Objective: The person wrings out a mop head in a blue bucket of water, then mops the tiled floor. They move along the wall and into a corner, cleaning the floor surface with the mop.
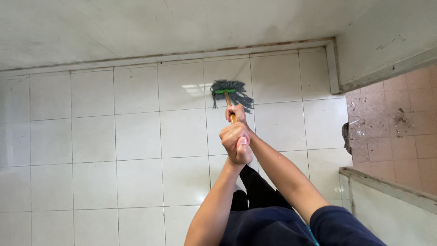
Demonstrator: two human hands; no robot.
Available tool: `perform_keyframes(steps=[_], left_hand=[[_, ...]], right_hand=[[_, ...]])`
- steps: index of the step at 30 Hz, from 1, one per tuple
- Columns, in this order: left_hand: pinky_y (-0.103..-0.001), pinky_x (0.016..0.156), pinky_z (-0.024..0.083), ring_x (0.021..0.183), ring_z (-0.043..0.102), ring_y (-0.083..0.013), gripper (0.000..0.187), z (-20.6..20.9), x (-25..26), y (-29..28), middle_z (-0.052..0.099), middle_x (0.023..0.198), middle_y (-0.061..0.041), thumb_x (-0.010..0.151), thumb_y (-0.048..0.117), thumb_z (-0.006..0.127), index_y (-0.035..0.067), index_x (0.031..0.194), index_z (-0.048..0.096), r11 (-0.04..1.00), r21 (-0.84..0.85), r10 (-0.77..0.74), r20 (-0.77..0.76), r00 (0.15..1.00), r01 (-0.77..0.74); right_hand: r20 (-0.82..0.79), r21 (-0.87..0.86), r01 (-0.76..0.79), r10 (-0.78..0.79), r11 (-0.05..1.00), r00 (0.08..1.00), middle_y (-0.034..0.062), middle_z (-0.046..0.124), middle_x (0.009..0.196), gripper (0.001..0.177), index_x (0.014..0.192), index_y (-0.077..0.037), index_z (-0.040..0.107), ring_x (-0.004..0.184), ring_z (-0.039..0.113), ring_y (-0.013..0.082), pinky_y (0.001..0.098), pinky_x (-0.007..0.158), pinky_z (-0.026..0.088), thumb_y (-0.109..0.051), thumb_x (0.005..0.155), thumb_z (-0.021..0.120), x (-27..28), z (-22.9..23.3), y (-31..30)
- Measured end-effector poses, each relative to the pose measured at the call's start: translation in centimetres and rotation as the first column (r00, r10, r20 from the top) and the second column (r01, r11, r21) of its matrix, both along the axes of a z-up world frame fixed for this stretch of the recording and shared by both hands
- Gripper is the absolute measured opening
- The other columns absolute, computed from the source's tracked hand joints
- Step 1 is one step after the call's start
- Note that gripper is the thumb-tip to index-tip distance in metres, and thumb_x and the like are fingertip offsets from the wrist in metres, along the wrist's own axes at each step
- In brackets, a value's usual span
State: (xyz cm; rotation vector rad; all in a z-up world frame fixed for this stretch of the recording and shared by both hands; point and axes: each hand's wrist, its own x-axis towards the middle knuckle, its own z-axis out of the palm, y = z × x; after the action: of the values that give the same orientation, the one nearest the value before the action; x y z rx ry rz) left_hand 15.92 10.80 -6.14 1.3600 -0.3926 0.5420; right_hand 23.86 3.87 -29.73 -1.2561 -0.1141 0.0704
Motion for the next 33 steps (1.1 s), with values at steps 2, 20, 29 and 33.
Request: perform_keyframes(steps=[2, 20, 29, 33], left_hand=[[-0.036, 0.052, 0.029, 0.046, 0.041, -0.0210, 0.037, -0.4, 1.9, -0.4, 0.041, 0.052, -0.007, 0.086, 0.025, 0.049, 0.004, 0.058, 0.038, 1.000, -0.005, -0.015, 0.005, 1.000, 0.015], [-0.037, 0.053, 0.032, 0.051, 0.040, -0.0249, 0.017, -6.8, 5.3, -0.3, 0.041, 0.054, -0.010, 0.067, 0.012, 0.047, 0.003, 0.057, 0.037, 0.986, 0.143, 0.088, -0.053, 0.995, -0.079], [-0.035, 0.051, 0.031, 0.049, 0.039, -0.0240, 0.014, -4.6, -0.5, 3.8, 0.041, 0.053, -0.011, 0.068, 0.009, 0.044, 0.001, 0.058, 0.040, 0.989, 0.148, 0.036, -0.110, 0.993, -0.019], [-0.034, 0.049, 0.032, 0.045, 0.039, -0.0209, 0.014, -2.1, -2.7, 7.3, 0.042, 0.051, -0.011, 0.068, 0.007, 0.041, -0.001, 0.057, 0.039, 0.992, 0.129, 0.014, -0.168, 0.986, 0.008]], right_hand=[[-0.050, 0.016, -0.001, 0.002, 1.000, 0.999, 0.0100, 0.049, 0.054, 0.049, 0.054, -0.001, 0.051, 0.052, 0.042, 0.0158, 0.0317, 0.053, 0.034, -0.028, 0.093, 0.039, 2.1, -1.0, -0.6], [0.546, -0.403, 0.115, 0.137, 0.908, 0.827, 0.0105, 0.053, 0.075, 0.037, 0.075, -0.002, 0.046, 0.085, 0.055, 0.0248, 0.0403, 0.091, 0.046, -0.024, 0.104, 0.041, 9.1, -4.2, -1.4], [-0.186, -0.047, -0.138, 0.127, 0.989, 0.974, 0.0062, 0.048, 0.064, 0.034, 0.066, -0.005, 0.048, 0.063, 0.040, 0.0152, 0.0312, 0.059, 0.034, -0.026, 0.092, 0.040, 3.0, -7.1, 2.2], [-0.115, -0.120, -0.129, 0.116, 0.984, 0.987, 0.0046, 0.044, 0.060, 0.035, 0.062, -0.006, 0.044, 0.059, 0.039, 0.0155, 0.0317, 0.058, 0.034, -0.026, 0.090, 0.044, -0.1, -4.1, 5.5]])
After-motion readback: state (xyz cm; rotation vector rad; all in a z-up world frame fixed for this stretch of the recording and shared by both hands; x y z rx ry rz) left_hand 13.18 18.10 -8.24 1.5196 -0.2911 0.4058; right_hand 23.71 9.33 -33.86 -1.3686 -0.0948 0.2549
